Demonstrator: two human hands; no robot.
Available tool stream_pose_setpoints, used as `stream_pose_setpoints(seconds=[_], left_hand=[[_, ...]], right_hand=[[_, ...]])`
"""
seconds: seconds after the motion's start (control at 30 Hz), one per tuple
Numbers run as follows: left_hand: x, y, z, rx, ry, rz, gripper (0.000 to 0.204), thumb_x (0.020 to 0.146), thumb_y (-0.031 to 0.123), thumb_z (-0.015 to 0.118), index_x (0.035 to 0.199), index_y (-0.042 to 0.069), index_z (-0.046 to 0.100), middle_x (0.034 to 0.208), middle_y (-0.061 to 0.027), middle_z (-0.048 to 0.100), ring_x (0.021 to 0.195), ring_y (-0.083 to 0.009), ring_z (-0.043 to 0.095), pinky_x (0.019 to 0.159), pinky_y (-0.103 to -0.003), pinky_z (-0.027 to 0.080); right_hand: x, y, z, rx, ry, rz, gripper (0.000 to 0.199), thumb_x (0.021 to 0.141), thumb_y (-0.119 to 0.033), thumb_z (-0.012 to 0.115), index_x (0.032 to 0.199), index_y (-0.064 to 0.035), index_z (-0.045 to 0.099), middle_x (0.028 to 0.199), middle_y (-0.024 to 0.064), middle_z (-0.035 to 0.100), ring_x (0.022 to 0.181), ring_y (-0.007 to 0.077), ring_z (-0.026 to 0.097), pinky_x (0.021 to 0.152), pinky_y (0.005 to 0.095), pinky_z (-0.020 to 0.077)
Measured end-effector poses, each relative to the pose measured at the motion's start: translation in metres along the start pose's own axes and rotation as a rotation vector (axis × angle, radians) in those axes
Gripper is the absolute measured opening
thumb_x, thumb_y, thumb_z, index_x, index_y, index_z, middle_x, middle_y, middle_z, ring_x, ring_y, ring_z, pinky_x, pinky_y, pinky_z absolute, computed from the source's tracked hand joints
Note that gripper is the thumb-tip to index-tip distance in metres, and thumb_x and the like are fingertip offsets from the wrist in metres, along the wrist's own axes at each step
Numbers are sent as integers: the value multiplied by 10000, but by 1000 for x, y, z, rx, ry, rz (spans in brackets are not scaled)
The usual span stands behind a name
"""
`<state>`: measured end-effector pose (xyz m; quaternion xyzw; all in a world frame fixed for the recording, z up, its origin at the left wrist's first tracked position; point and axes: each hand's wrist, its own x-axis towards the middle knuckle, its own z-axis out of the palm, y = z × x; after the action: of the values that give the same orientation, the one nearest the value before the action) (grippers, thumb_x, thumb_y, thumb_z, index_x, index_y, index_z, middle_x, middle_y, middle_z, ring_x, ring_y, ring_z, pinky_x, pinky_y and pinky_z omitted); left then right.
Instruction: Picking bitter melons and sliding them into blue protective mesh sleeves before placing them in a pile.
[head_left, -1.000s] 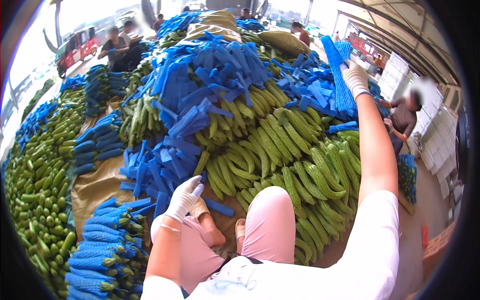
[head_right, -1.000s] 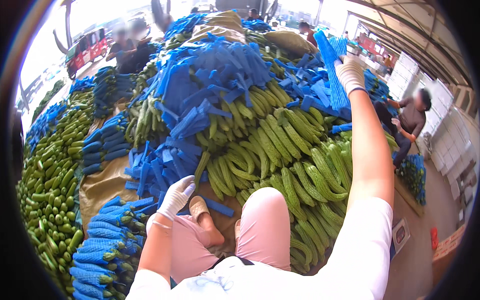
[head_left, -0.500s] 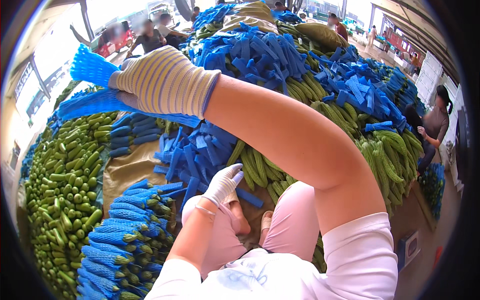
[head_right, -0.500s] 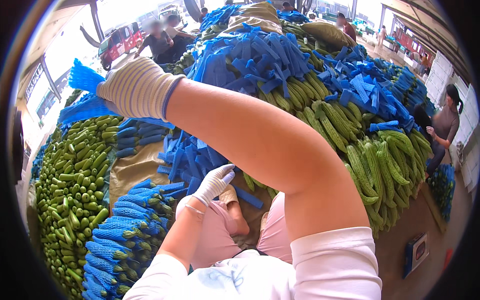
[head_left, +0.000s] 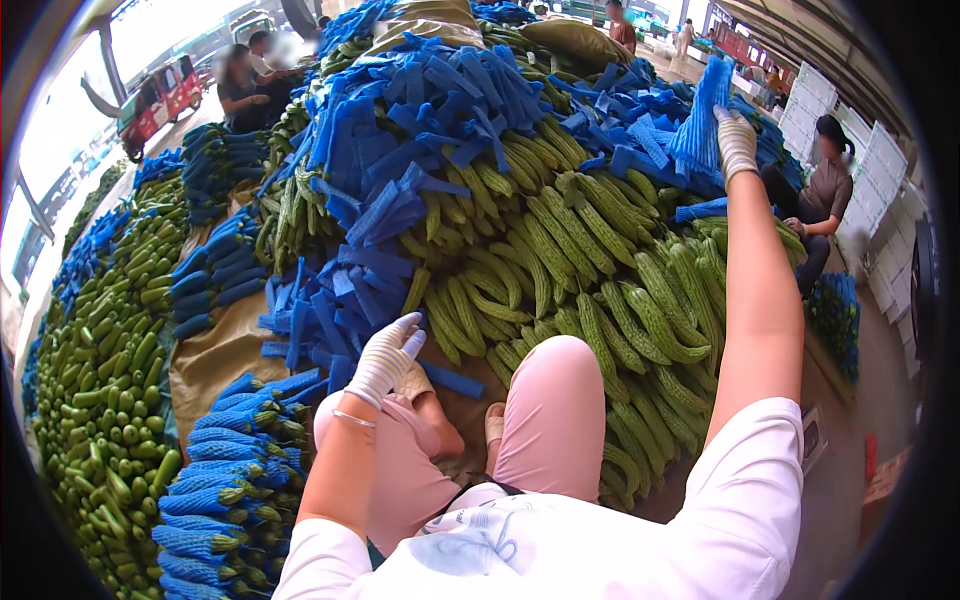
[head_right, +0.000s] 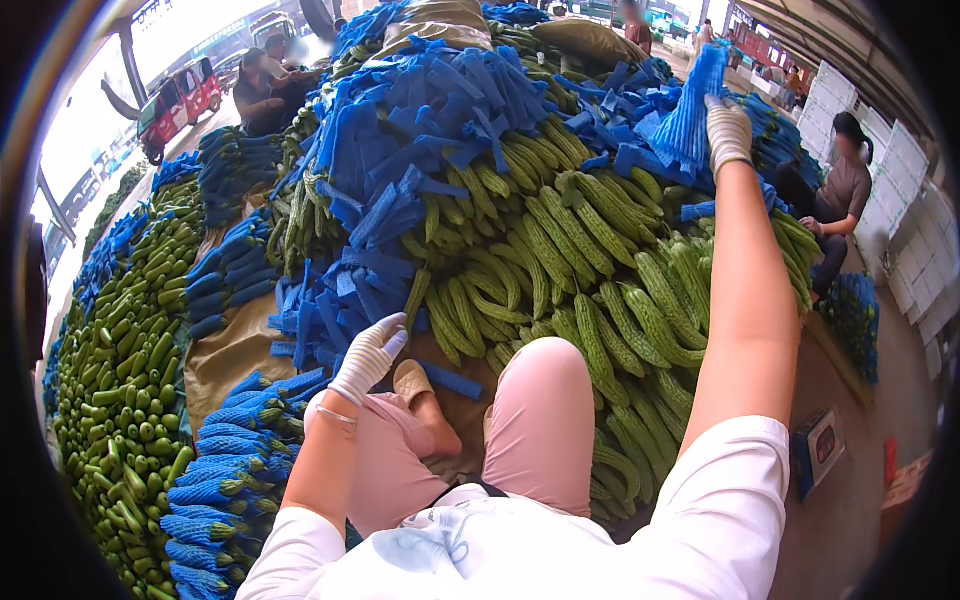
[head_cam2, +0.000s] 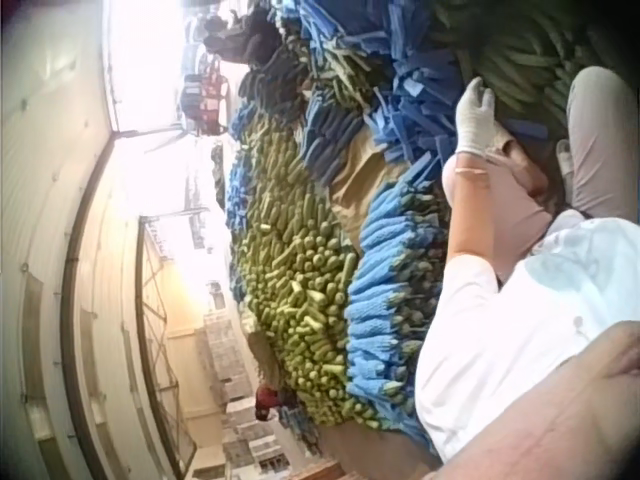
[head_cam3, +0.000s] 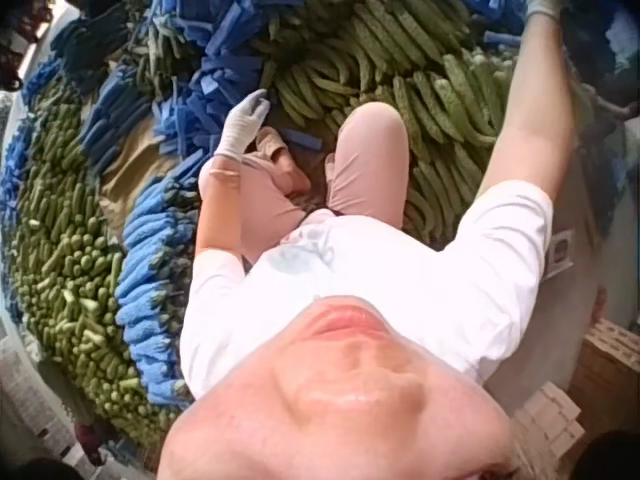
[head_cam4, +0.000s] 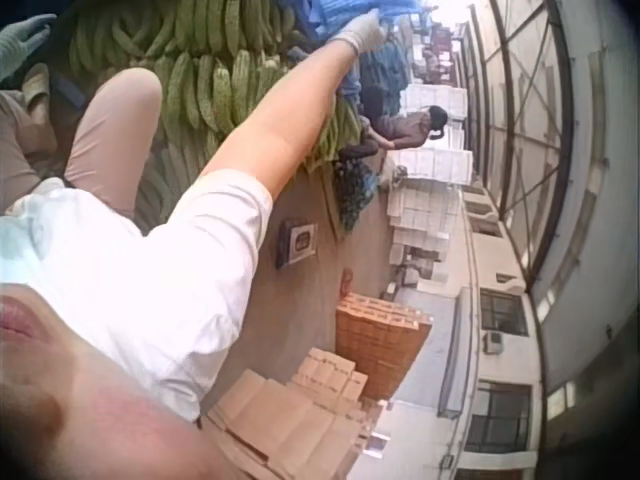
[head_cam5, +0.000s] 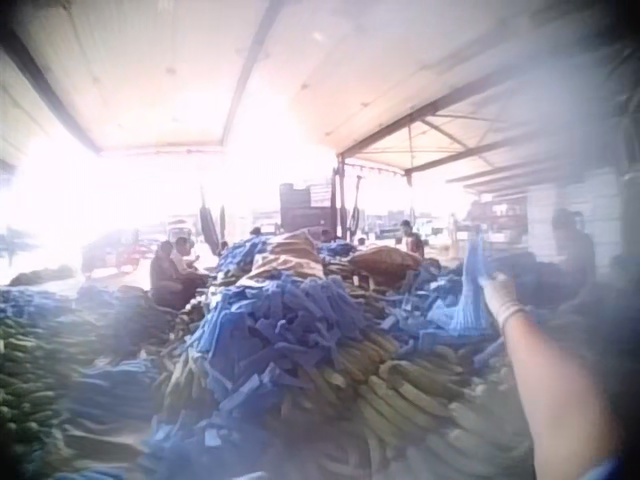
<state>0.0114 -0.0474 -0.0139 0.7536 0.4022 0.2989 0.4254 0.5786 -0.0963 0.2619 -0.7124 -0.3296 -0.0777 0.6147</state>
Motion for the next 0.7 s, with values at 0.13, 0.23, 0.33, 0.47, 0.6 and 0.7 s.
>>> stream_pose_setpoints(seconds=[0.13,0.23,0.33,0.47,0.6,0.7], left_hand=[[-2,2,6,-244,38,-11,460,903,116,562,1343,66,436,1112,-53,585,957,-112,544,857,-230,423],[-10,53,22,-607,64,-53,495,919,166,551,1379,90,383,1187,-78,561,1030,-151,547,887,-267,424],[-24,88,18,-831,-36,-34,546,919,265,561,1400,118,347,1214,-87,543,1022,-180,572,857,-303,468],[-46,103,19,-941,-57,45,480,898,308,598,1314,109,465,1049,-27,608,858,-118,613,700,-253,509],[-68,119,14,-782,58,36,243,891,276,614,1080,124,614,848,38,631,687,-44,569,593,-204,458],[-74,128,0,-653,252,-15,155,887,262,619,964,127,622,812,27,643,632,-40,557,534,-180,420]], right_hand=[[-130,-24,29,24,-721,-59,341,815,-221,639,1088,-19,611,928,53,639,833,121,571,799,267,449],[-213,-45,30,238,-1371,100,239,783,-111,578,1004,-29,615,883,27,625,831,93,560,801,261,457],[-271,-50,47,242,-1633,-140,227,798,-64,524,1002,-5,605,872,24,609,846,95,532,811,260,440],[-317,-57,55,259,-1696,-242,249,771,-35,509,997,-6,609,823,68,614,790,132,548,783,283,455],[-341,-45,63,317,-1617,-288,225,748,11,510,951,-1,608,869,97,621,804,169,570,785,297,469],[-349,-42,70,473,-1378,-445,212,735,29,501,916,0,607,982,125,614,836,216,588,801,305,473]])
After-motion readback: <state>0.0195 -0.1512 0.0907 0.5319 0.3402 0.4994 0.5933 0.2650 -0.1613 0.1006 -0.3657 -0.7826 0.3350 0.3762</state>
